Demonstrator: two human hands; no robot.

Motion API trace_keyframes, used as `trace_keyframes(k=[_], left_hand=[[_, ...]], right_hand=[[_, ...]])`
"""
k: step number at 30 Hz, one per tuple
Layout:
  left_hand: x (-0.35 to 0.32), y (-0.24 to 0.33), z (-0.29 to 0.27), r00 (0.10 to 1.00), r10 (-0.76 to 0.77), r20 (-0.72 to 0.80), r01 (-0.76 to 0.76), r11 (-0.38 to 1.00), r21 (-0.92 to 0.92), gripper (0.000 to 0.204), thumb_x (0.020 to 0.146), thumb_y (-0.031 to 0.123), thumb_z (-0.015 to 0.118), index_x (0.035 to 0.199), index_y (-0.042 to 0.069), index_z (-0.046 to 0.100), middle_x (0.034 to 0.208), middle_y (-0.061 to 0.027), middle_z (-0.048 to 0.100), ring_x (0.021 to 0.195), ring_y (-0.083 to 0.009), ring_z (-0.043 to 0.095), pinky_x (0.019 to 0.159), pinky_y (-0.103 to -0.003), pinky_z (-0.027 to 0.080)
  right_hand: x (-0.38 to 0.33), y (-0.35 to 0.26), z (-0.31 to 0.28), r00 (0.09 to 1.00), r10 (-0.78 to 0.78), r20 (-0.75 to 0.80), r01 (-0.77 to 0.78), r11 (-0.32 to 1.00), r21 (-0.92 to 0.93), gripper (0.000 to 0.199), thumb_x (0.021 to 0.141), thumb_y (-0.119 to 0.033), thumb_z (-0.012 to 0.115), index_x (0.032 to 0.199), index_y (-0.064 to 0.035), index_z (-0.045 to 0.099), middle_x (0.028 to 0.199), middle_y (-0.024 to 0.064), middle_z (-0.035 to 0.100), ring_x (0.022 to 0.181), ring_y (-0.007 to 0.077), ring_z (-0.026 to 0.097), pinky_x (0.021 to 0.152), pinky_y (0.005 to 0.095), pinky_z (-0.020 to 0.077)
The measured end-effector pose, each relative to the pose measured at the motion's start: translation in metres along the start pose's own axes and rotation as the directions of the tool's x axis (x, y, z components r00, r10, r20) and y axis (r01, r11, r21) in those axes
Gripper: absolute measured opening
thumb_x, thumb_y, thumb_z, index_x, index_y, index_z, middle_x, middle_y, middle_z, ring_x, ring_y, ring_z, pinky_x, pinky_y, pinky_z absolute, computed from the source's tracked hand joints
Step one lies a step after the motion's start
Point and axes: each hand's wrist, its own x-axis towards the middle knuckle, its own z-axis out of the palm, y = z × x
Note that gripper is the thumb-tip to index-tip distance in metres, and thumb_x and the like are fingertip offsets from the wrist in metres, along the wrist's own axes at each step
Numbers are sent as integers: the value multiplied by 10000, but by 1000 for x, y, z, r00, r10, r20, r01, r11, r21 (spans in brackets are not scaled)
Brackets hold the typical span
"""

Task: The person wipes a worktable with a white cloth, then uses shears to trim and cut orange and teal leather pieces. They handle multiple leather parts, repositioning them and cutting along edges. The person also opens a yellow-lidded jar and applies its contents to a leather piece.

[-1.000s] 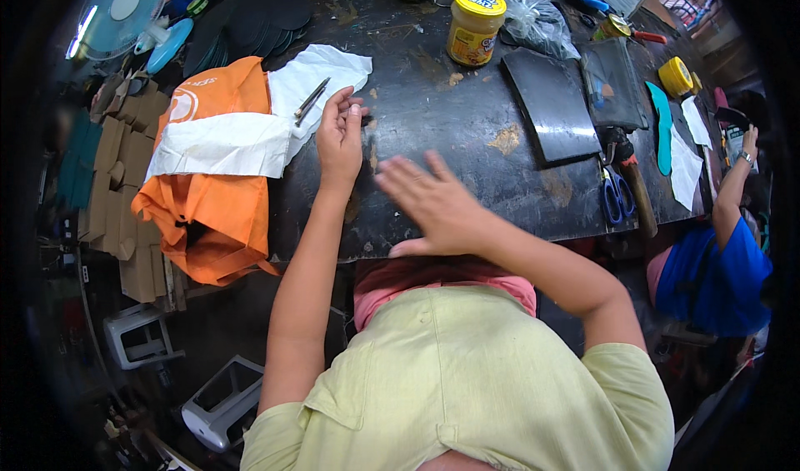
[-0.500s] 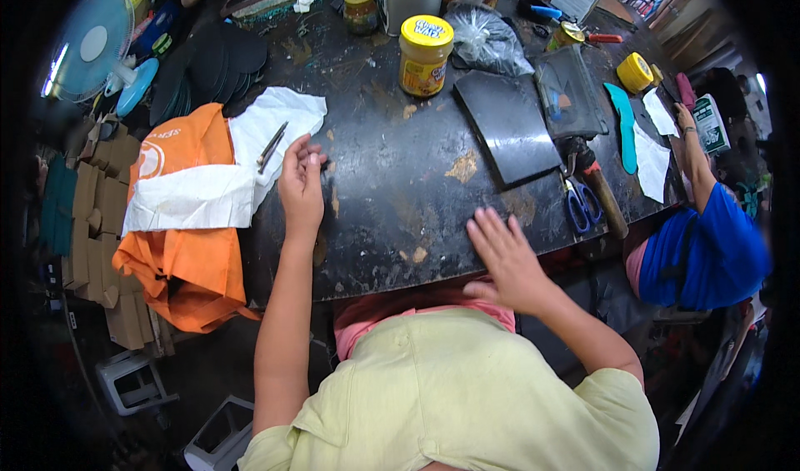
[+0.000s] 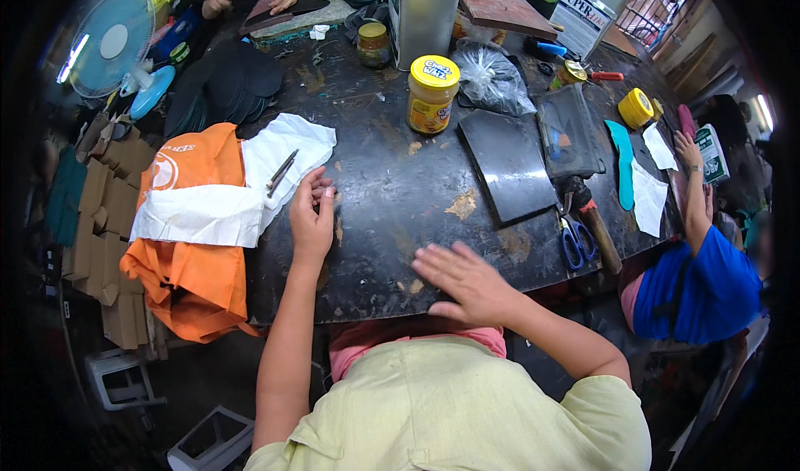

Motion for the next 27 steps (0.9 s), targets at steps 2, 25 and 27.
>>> trace_keyframes(k=[2,25,27], left_hand=[[-1,-2,0,998,-56,12,56,998,-40,388,1031,43,618,1413,-3,569,1160,-109,682,964,-121,661,857,-256,513],[-1,-6,1,998,48,38,-49,998,25,383,1005,52,617,1382,-13,602,1154,-127,694,979,-162,673,877,-292,540],[-2,-5,2,998,52,37,-54,997,55,376,1001,55,615,1370,-16,608,1157,-138,695,972,-179,680,882,-305,548]], right_hand=[[-14,5,-6,990,141,-1,-141,985,-97,857,980,-573,603,1643,-100,334,1706,123,323,1595,276,266,1287,530,177],[-11,-3,-6,991,-45,-122,60,991,117,666,938,-474,739,1434,-54,595,1486,217,562,1442,360,483,1196,551,342],[-22,6,-22,991,75,-107,-53,979,195,395,933,-354,765,1129,-28,658,1145,189,644,1144,373,599,1008,517,445]])
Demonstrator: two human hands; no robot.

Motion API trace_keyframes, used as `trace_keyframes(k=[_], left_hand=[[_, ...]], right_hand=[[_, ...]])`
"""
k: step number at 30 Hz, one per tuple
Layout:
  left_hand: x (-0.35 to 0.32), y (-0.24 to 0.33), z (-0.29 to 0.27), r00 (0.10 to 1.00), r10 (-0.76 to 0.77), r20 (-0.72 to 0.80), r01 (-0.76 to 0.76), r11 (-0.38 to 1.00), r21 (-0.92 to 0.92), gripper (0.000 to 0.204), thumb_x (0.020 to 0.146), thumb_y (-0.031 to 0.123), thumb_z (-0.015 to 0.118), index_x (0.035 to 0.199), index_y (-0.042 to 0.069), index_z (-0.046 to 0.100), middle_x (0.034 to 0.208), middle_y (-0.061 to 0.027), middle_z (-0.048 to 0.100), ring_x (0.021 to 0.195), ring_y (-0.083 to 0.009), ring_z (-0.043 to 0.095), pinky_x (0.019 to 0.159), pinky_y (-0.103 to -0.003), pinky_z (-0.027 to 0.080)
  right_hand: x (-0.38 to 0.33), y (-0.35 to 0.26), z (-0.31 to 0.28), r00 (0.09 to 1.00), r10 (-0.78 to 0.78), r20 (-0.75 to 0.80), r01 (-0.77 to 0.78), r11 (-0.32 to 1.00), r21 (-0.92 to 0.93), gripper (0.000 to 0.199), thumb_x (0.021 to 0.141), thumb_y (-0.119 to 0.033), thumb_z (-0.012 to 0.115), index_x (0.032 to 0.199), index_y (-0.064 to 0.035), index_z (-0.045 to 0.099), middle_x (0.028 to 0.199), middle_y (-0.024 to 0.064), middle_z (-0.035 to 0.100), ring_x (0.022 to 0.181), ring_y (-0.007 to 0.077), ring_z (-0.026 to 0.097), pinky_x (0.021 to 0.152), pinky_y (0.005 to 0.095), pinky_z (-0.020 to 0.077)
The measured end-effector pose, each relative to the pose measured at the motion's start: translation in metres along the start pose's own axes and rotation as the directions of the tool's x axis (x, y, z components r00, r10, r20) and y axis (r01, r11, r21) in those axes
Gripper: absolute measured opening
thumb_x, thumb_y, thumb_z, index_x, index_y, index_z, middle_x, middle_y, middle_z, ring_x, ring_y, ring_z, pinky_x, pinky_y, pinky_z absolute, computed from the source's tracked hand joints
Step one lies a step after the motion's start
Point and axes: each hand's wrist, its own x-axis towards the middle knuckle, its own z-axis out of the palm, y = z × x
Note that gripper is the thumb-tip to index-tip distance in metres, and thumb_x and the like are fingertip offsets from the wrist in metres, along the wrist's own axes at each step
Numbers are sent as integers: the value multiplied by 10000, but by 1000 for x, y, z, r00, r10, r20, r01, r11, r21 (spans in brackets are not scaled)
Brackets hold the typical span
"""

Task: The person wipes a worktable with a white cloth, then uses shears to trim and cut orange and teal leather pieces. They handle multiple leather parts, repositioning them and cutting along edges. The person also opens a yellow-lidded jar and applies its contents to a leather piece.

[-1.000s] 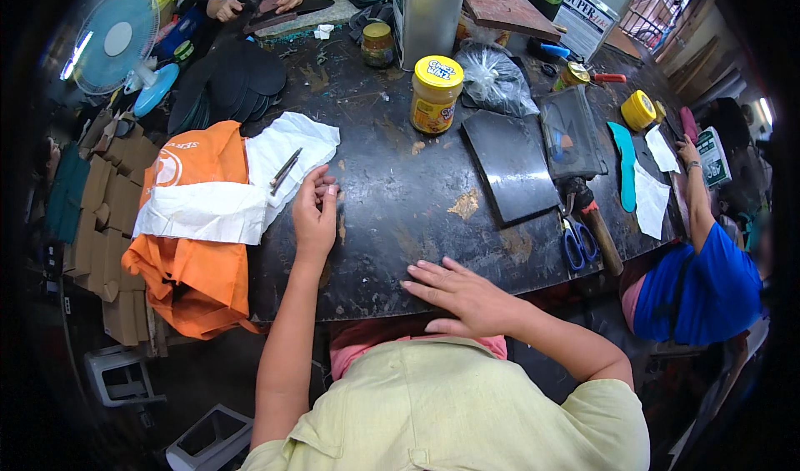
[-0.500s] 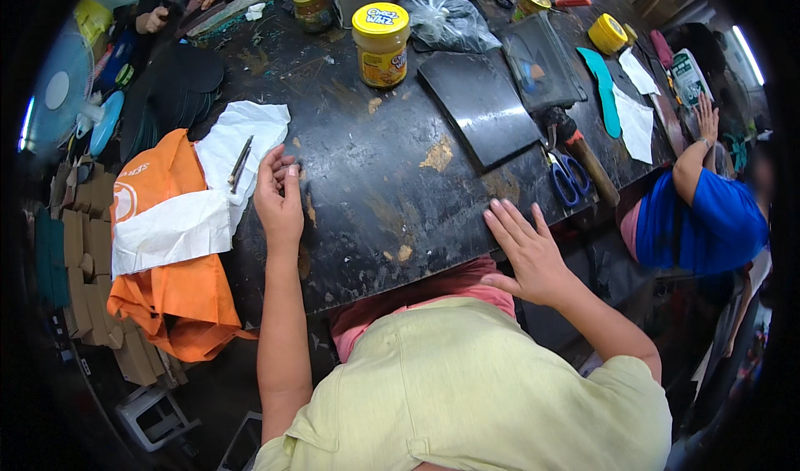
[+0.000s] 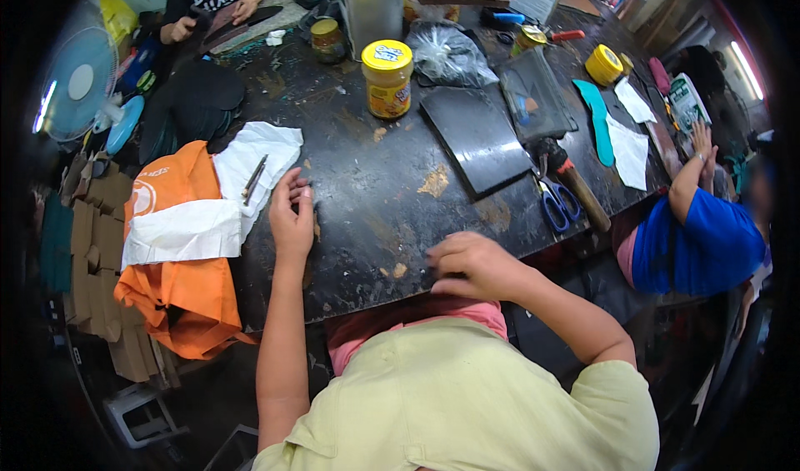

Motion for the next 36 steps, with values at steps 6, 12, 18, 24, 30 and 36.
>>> trace_keyframes(k=[6,12,18,24,30,36], left_hand=[[-2,4,3,999,24,-23,-23,998,50,393,974,36,618,1365,-4,602,1173,-172,697,996,-236,699,906,-351,556],[-1,7,-1,1000,1,-19,-1,1000,25,380,979,51,623,1355,-2,605,1144,-161,698,995,-230,694,906,-350,551],[5,6,0,999,-48,-20,47,999,-21,388,967,39,636,1350,-16,601,1134,-152,700,988,-218,689,903,-339,548],[3,8,0,999,-37,-6,37,999,-7,393,971,52,646,1360,9,608,1140,-127,704,974,-192,698,899,-326,541],[1,10,-1,999,-30,-25,29,999,-44,391,976,57,640,1363,17,606,1138,-124,702,975,-191,698,901,-326,539],[3,9,-1,999,-26,-40,23,996,-85,386,973,48,637,1357,16,609,1110,-119,703,962,-188,694,889,-315,542]], right_hand=[[22,21,-27,872,250,-421,-241,968,75,283,995,-186,683,853,-7,517,733,217,545,740,453,596,648,492,467],[63,29,-33,874,197,-445,-222,975,-5,399,929,-73,709,1319,-69,626,1114,184,649,1017,385,653,886,454,526],[8,20,-13,891,122,-437,-183,978,-99,471,853,-114,793,1303,-64,665,1332,187,619,1230,404,586,1061,475,459],[-34,33,4,777,246,-579,-408,898,-166,529,814,-166,825,1300,-45,656,1351,193,596,1269,402,538,1090,491,408],[-30,36,10,797,297,-525,-464,859,-218,535,824,-239,823,1297,-63,649,1347,174,594,1284,384,530,1096,482,382],[-30,36,11,800,289,-526,-469,848,-247,521,835,-237,813,1297,-61,648,1339,177,590,1267,387,533,1088,483,386]])
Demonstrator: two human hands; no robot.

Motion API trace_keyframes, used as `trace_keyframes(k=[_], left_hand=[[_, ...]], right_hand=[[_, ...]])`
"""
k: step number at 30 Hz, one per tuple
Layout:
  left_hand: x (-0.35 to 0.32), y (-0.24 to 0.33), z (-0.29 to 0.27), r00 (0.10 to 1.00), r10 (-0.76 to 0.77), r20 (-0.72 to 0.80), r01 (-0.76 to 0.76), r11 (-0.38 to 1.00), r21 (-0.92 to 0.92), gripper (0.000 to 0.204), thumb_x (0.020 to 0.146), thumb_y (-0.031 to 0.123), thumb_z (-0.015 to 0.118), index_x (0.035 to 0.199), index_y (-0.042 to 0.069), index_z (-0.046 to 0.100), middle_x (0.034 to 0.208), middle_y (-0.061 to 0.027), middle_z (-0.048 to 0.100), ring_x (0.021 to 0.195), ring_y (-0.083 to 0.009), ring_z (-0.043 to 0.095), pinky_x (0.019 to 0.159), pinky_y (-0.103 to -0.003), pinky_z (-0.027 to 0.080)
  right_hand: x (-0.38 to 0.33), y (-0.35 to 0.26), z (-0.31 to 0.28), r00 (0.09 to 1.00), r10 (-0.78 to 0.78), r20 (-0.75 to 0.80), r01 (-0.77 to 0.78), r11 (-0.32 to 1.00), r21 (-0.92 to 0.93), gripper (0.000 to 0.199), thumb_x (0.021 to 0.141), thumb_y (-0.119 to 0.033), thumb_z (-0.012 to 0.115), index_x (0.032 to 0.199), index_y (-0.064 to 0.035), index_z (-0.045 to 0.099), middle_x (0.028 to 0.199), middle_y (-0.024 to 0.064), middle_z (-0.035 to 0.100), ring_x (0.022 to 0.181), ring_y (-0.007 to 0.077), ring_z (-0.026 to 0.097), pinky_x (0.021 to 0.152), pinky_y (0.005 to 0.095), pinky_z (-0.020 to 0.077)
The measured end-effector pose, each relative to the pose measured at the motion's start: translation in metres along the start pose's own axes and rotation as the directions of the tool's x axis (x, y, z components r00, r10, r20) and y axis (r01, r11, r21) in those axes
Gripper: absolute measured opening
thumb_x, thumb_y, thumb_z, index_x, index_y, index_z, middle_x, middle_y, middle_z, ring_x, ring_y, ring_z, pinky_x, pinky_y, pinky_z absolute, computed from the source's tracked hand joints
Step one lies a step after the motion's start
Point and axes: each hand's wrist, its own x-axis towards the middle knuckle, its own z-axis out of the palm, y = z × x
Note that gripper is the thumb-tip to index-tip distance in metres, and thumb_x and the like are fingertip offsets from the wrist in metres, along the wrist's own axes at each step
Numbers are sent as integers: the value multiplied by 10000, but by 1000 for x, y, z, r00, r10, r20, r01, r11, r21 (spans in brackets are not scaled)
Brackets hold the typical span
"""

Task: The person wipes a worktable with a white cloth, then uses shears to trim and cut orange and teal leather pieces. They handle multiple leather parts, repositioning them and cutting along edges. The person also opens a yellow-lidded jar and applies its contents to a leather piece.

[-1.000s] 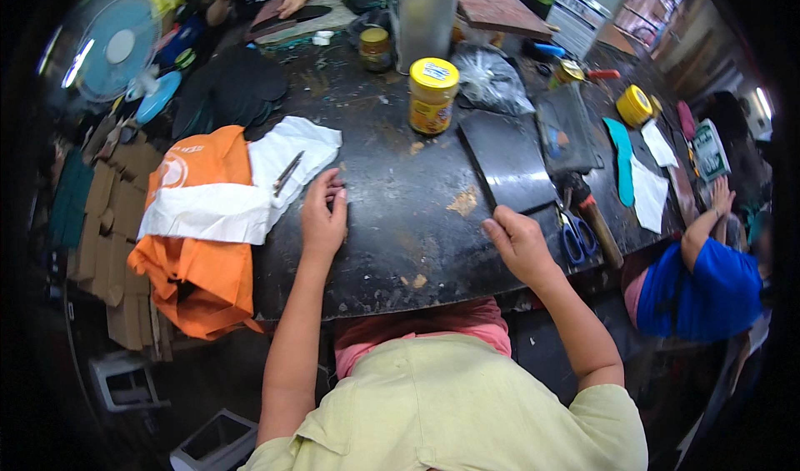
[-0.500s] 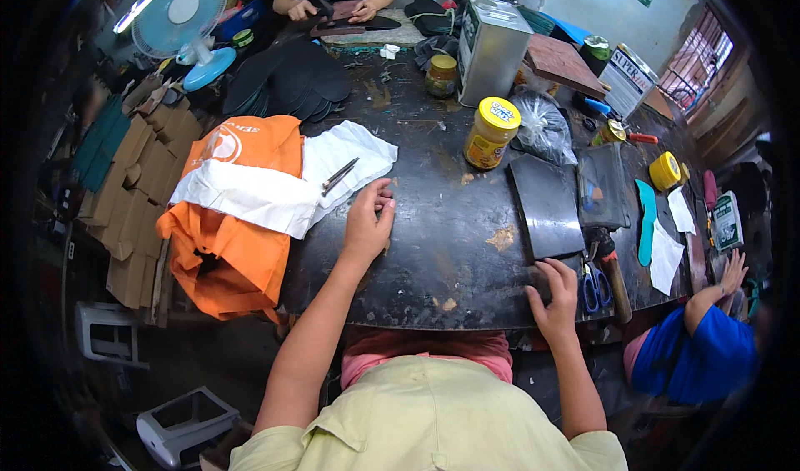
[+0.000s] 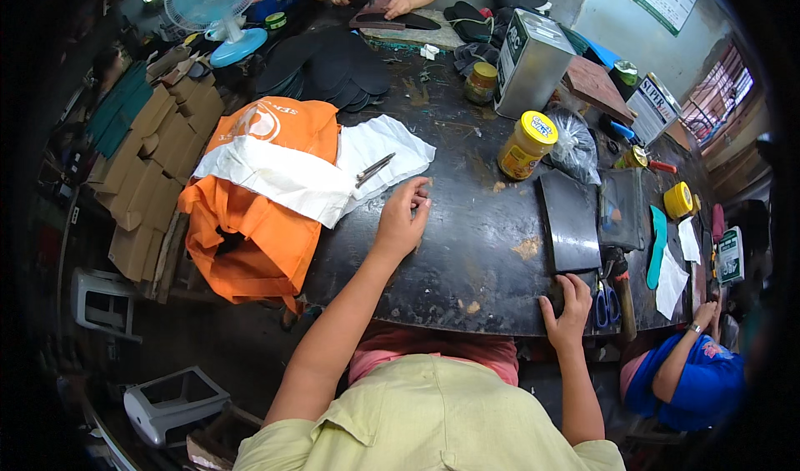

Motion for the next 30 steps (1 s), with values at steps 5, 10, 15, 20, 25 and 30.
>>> trace_keyframes(k=[5,10,15,20,25,30], left_hand=[[-1,-4,0,1000,17,-1,-17,999,-44,385,966,37,636,1349,5,614,1105,-113,704,941,-176,690,867,-307,547],[4,-14,3,999,-22,-43,17,994,-107,329,980,28,631,1307,-10,635,1071,-136,701,885,-182,693,797,-310,574],[7,-22,3,997,-39,-66,31,994,-105,287,1005,42,612,1282,-20,649,1033,-114,709,872,-139,677,775,-283,568],[7,-21,2,997,-47,-55,39,989,-144,279,1012,30,598,1280,-23,650,1031,-91,713,903,-131,698,812,-271,564],[6,-19,-2,999,-53,-12,51,993,-104,281,1036,24,557,1303,-34,624,1101,-95,703,962,-130,691,874,-266,545],[6,-17,-3,998,-60,-6,59,993,-100,274,1038,37,569,1294,-38,629,1094,-92,705,955,-130,691,872,-270,546]], right_hand=[[0,0,1,1000,-22,-17,22,1000,15,515,838,-241,809,1288,-52,645,1328,175,592,1261,385,535,1078,486,389],[2,-2,0,1000,-7,-15,7,1000,-13,502,840,-252,804,1272,-51,648,1319,170,596,1255,378,539,1069,484,391],[2,-2,-2,999,-32,-32,31,999,-21,494,848,-285,797,1254,-47,647,1284,165,601,1238,367,550,1058,479,393],[1,0,-2,997,-49,-55,48,999,-15,498,859,-316,788,1252,-43,647,1271,165,604,1227,362,550,1056,484,391],[0,1,-2,996,-56,-65,55,998,-16,499,865,-322,785,1254,-40,649,1270,170,603,1227,363,549,1058,486,390],[0,3,-1,997,-53,-53,51,998,-23,504,866,-331,783,1255,-41,648,1280,178,596,1238,365,540,1067,490,384]])
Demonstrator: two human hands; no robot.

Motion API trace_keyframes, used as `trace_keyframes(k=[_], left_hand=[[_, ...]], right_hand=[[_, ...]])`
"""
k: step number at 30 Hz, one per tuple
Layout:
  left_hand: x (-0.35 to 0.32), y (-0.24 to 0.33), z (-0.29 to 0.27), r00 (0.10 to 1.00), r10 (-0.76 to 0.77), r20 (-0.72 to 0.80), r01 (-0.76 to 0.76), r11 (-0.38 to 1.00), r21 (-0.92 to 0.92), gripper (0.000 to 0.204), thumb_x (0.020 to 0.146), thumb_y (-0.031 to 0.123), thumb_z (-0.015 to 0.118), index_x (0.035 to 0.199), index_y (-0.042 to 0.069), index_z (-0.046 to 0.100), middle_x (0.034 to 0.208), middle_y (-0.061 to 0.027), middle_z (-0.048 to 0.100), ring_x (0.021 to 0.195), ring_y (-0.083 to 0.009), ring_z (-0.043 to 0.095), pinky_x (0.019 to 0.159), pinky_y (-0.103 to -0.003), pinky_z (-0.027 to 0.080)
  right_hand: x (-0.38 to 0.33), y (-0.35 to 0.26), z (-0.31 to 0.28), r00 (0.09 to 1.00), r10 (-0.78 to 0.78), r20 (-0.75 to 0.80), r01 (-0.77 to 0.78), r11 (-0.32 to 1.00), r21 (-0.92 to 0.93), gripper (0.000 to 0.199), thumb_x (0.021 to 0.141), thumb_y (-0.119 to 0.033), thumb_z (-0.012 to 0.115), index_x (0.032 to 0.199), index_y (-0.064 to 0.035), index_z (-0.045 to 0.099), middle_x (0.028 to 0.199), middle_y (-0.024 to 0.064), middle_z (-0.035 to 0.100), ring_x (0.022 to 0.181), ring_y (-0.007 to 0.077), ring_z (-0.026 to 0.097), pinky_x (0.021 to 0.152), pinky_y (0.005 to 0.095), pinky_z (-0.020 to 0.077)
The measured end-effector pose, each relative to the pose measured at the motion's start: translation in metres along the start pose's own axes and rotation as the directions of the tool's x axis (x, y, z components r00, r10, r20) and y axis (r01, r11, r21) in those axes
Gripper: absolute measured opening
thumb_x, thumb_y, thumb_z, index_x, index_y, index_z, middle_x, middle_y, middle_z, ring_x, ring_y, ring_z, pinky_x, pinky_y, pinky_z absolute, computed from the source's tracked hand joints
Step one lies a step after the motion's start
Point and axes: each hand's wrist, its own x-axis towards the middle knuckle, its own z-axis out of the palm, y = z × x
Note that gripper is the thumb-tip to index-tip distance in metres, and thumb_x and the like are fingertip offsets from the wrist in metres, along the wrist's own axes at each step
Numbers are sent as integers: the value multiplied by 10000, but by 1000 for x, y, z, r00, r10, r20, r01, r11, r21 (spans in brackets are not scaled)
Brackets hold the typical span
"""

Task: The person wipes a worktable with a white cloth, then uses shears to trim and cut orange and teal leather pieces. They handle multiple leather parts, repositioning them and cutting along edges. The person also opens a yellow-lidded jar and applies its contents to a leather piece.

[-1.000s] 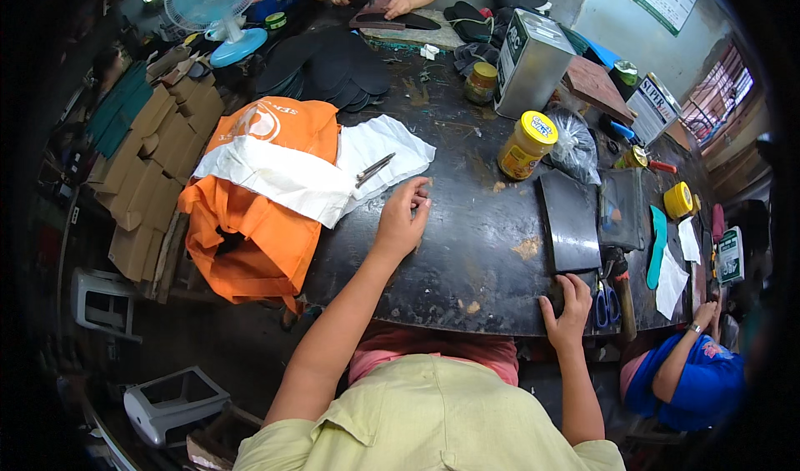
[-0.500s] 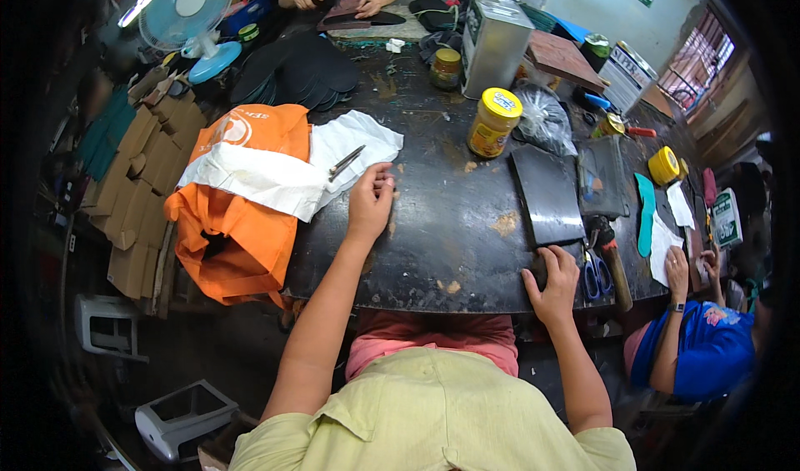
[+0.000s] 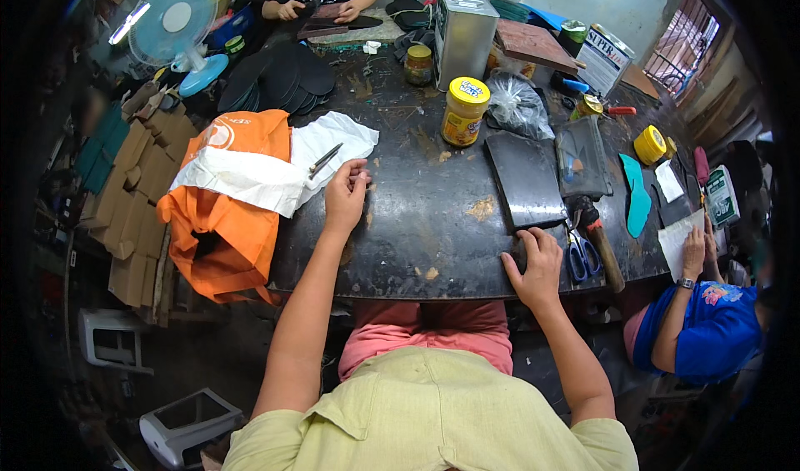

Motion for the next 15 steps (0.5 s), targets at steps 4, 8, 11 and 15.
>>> trace_keyframes(k=[4,8,11,15], left_hand=[[1,1,1,1000,-1,2,1,1000,2,278,1033,40,582,1294,-40,632,1092,-93,706,949,-131,690,873,-277,549],[-4,3,1,1000,18,-25,-18,1000,-10,257,1003,46,615,1244,-25,674,1046,-96,721,901,-146,696,815,-288,559],[-9,5,0,997,72,8,-72,988,140,263,1011,40,631,1263,-25,668,1070,-86,717,940,-127,683,852,-283,555],[-9,5,0,999,44,-5,-43,994,102,253,976,40,648,1219,-17,680,1080,-122,714,917,-184,695,827,-301,558]], right_hand=[[1,0,-1,1000,8,8,-8,1000,9,508,863,-331,784,1256,-40,646,1283,177,590,1245,365,535,1071,493,380],[1,-2,-2,1000,15,23,-16,1000,17,509,856,-317,791,1257,-40,644,1282,173,589,1247,362,536,1071,491,379],[3,-3,-3,999,32,32,-33,999,26,519,847,-311,802,1261,-42,644,1290,170,589,1251,359,537,1068,487,380],[5,-3,-4,999,41,20,-41,999,33,530,835,-322,813,1260,-50,651,1291,169,595,1247,359,543,1066,485,382]])
